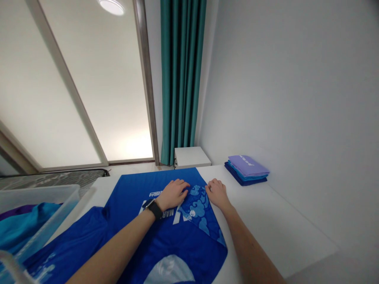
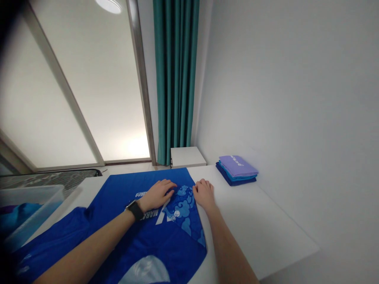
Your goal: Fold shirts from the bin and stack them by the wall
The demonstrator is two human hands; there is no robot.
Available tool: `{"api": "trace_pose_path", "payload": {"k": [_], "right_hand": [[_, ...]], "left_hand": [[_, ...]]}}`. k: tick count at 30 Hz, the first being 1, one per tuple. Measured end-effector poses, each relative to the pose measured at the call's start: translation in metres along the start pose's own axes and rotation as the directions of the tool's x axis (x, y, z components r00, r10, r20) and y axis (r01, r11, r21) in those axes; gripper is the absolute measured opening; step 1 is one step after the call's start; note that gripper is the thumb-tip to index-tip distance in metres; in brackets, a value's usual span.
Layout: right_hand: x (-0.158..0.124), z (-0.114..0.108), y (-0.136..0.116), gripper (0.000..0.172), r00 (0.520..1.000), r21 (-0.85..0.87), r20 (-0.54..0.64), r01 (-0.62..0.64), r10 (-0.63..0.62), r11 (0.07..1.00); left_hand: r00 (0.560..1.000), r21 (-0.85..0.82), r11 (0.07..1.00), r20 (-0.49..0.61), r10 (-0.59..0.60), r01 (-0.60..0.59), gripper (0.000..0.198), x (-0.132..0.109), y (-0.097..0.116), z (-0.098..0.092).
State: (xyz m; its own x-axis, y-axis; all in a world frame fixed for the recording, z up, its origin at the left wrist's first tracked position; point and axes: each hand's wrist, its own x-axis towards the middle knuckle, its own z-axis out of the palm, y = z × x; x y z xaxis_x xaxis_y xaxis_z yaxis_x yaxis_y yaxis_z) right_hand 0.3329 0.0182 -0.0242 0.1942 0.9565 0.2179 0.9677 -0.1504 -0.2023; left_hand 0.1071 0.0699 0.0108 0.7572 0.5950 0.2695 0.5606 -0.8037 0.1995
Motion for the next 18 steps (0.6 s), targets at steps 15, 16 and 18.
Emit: {"api": "trace_pose_path", "payload": {"k": [15,16,18], "right_hand": [[0.014,-0.009,-0.022,0.027,0.987,0.001,0.085,-0.139,0.139,0.990],[0.020,-0.009,-0.021,0.031,0.976,0.013,0.140,-0.170,0.166,0.985],[0.034,-0.008,-0.020,0.037,0.955,0.028,0.224,-0.205,0.194,0.978]], "left_hand": [[0.996,0.004,1.000,-0.086,-0.011,0.011,0.023,0.016,-0.006,0.033],[0.996,0.003,1.000,-0.088,-0.016,0.017,0.023,0.016,-0.007,0.034],[0.996,-0.003,1.000,-0.089,-0.029,0.029,0.023,0.017,-0.007,0.035]]}}
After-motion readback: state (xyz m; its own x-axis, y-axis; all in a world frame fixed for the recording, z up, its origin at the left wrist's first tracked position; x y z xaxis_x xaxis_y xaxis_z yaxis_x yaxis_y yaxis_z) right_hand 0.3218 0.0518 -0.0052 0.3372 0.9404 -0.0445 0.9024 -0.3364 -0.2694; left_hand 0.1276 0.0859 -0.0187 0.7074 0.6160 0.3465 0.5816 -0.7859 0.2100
